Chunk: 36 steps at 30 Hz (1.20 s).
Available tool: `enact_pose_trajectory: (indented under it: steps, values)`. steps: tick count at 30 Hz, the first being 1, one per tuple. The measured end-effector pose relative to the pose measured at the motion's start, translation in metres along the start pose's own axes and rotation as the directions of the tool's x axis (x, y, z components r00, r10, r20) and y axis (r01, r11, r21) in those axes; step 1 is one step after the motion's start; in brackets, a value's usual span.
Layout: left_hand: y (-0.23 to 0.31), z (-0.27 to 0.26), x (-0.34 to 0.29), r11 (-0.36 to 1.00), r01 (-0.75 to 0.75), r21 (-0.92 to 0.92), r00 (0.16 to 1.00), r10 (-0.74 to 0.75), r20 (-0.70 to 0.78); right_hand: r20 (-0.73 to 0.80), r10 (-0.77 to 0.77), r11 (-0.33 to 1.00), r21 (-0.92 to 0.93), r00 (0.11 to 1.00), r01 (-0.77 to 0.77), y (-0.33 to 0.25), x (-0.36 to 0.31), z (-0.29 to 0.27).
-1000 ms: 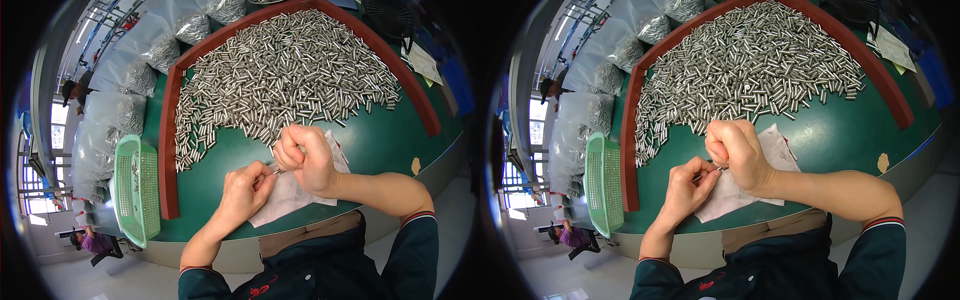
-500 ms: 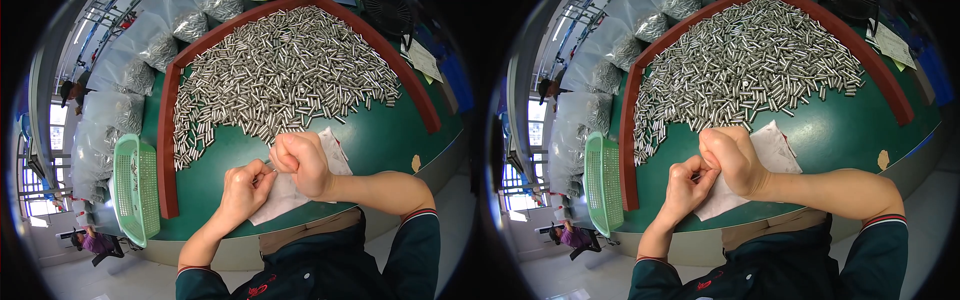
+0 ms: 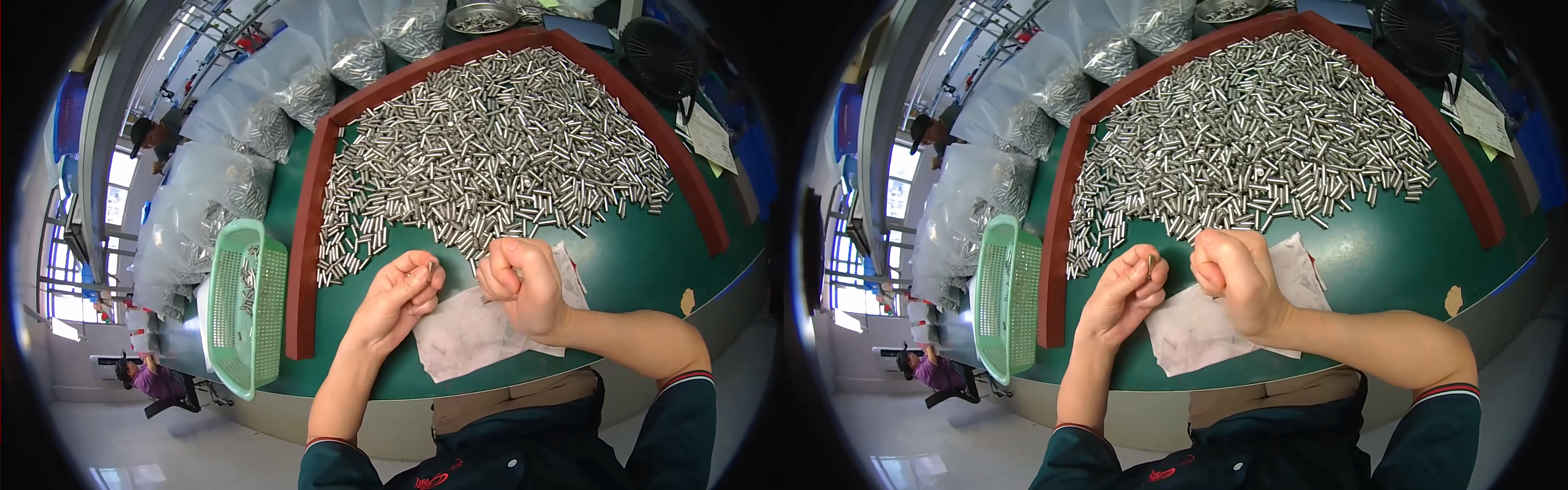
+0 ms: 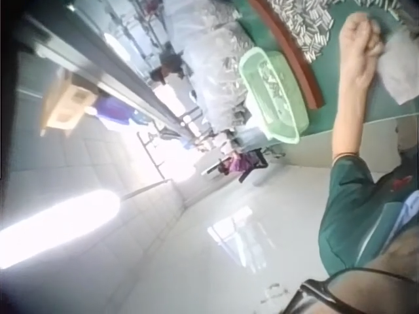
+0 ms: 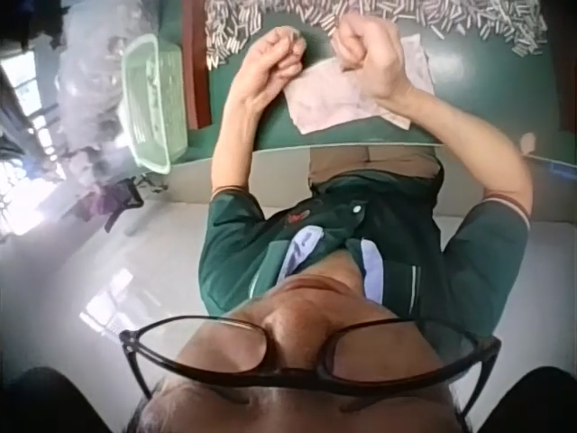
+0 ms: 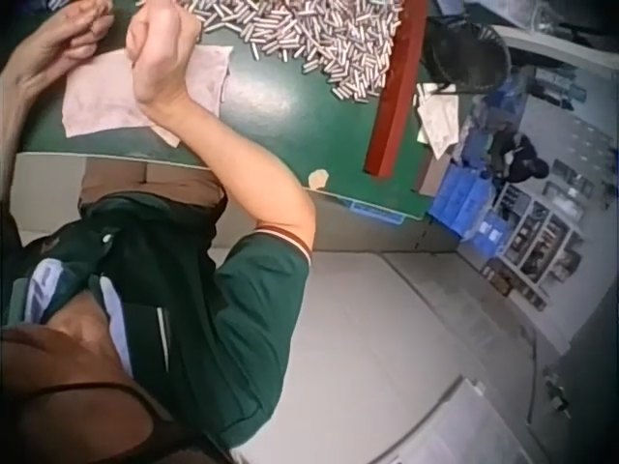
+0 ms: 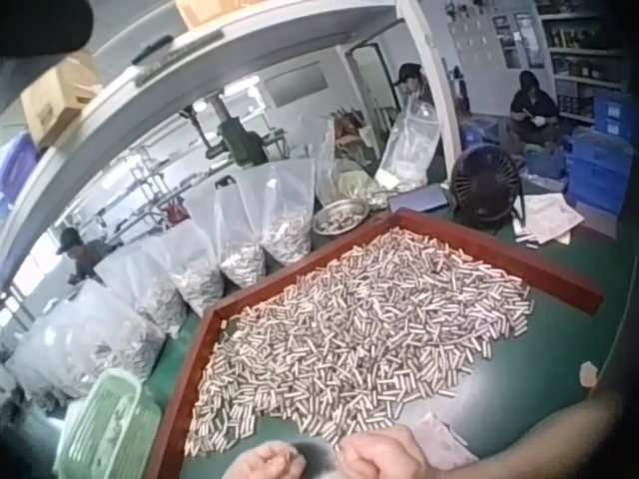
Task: Assembling small cylindrical metal components by hand at a factory workstation.
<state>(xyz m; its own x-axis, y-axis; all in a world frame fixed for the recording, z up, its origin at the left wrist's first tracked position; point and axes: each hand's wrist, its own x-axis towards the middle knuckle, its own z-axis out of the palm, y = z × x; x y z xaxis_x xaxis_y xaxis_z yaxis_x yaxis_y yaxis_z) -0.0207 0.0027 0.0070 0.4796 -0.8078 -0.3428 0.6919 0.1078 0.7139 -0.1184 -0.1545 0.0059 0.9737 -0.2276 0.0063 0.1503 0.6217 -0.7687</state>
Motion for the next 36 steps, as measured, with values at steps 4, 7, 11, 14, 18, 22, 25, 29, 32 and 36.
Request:
enact_pose_trajectory:
  steps: [4,7,11,14,18,22,25,29,32,36]
  values:
    - [0.004,-0.007,0.003,0.996,0.014,-0.089,0.999,-0.018,-0.049,0.023,0.004,0.999,0.034,1.000,-0.005,-0.002,0.001,0.001]
    - [0.006,-0.008,0.003,0.999,0.014,-0.043,0.998,-0.017,-0.065,0.024,-0.004,1.000,0.013,1.000,0.004,-0.001,0.002,0.001]
    - [0.010,0.003,0.002,0.988,-0.073,0.139,0.979,0.098,-0.181,0.020,0.009,0.999,0.032,1.000,-0.010,-0.002,0.004,0.000]
    - [0.009,-0.010,0.006,0.947,-0.144,0.287,0.972,0.189,-0.139,0.030,0.008,1.000,0.029,1.000,-0.009,-0.002,0.003,0.001]
    - [0.009,-0.005,0.015,0.783,-0.119,0.610,0.910,0.332,-0.248,0.032,0.005,1.000,0.020,0.999,-0.005,-0.002,0.003,0.000]
    - [0.000,0.006,0.030,0.017,0.024,1.000,0.743,0.669,-0.029,0.001,-0.004,1.000,-0.011,1.000,0.004,-0.002,0.004,0.003]
    - [-0.003,0.003,0.034,-0.042,0.049,0.998,0.736,0.677,-0.008,-0.002,0.002,1.000,-0.008,1.000,-0.002,0.000,0.003,0.004]
    - [-0.003,0.007,0.029,-0.034,0.007,0.999,0.748,0.663,0.017,-0.006,-0.006,1.000,-0.012,1.000,0.006,0.000,0.002,0.001]
    - [-0.015,0.032,0.005,0.060,-0.123,0.991,0.869,0.489,0.079,-0.022,-0.039,0.999,0.019,0.999,0.039,-0.008,0.000,-0.001]
    - [-0.026,0.039,-0.005,0.019,-0.158,0.987,0.908,0.396,0.137,-0.035,-0.089,0.996,-0.010,0.995,0.089,-0.019,0.006,-0.002]
